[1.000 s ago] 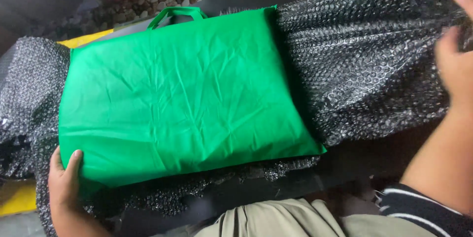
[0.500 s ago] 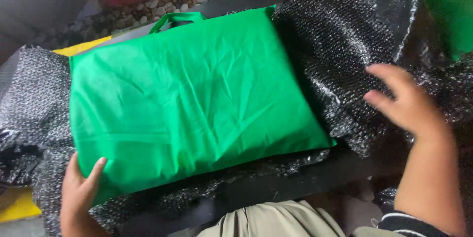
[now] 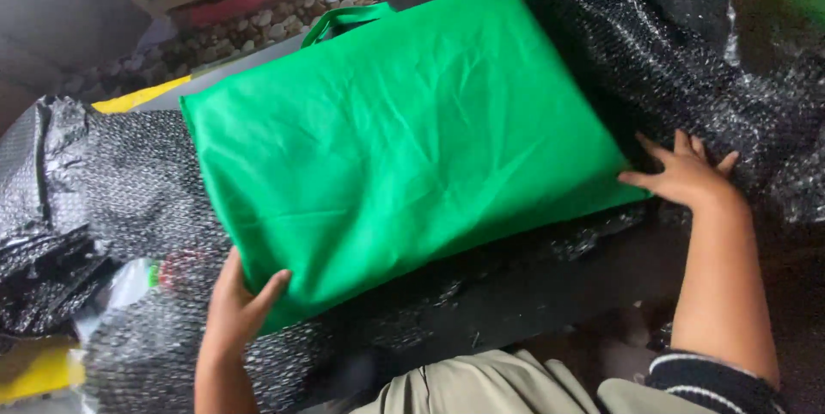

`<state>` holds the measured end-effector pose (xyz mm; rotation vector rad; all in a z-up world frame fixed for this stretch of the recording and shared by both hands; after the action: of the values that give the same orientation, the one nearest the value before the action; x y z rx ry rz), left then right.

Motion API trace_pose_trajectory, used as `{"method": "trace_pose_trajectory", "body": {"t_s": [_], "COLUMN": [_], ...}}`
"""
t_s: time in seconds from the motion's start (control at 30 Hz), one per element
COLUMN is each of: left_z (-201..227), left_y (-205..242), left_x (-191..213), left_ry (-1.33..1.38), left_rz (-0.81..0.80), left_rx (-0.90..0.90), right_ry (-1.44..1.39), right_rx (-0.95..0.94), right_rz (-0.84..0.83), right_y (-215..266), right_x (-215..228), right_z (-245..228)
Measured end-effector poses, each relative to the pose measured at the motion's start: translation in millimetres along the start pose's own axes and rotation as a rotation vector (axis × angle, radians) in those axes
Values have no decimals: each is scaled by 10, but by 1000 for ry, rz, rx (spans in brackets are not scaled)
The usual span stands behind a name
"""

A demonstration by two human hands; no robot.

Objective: Wrapping a green bag in black bubble wrap and securing it with adhesive tape.

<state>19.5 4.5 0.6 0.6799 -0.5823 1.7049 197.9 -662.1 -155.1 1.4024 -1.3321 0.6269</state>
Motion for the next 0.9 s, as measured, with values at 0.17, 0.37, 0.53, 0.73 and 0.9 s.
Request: {"method": "trace_pose_trajectory", "body": {"t_s": [0.17, 0.37, 0.53, 0.73, 0.9], "left_z": [-186, -839, -651, -261, -47], "left_y": [-54, -199, -76, 65, 63], "left_x": [52, -154, -205, -26, -153], "left_ry": [84, 119, 274, 311, 196], "left_rz": [-162, -55, 92, 198, 7], "left_rx": [-38, 102, 267, -75, -240], "right_ry": [-117, -225, -417, -454, -421], "right_rx": [-111, 203, 204, 313, 559], "right_rz": [79, 541, 295, 772, 947], "right_y": [249, 1043, 889, 729, 595], "right_x": [36, 462, 237, 170, 210], "right_z": [-124, -937, -1087, -862, -814]}}
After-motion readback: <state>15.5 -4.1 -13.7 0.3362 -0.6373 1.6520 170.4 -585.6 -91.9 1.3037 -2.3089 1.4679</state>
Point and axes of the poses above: each hand's wrist, its own y-axis away from the middle knuckle, its own x-axis out of the back of the hand, z = x × y, the point moved 2 cm from there along -y, towards the middle knuckle, and after that the axes turned 5 degrees about -y, right-handed, at the moved point
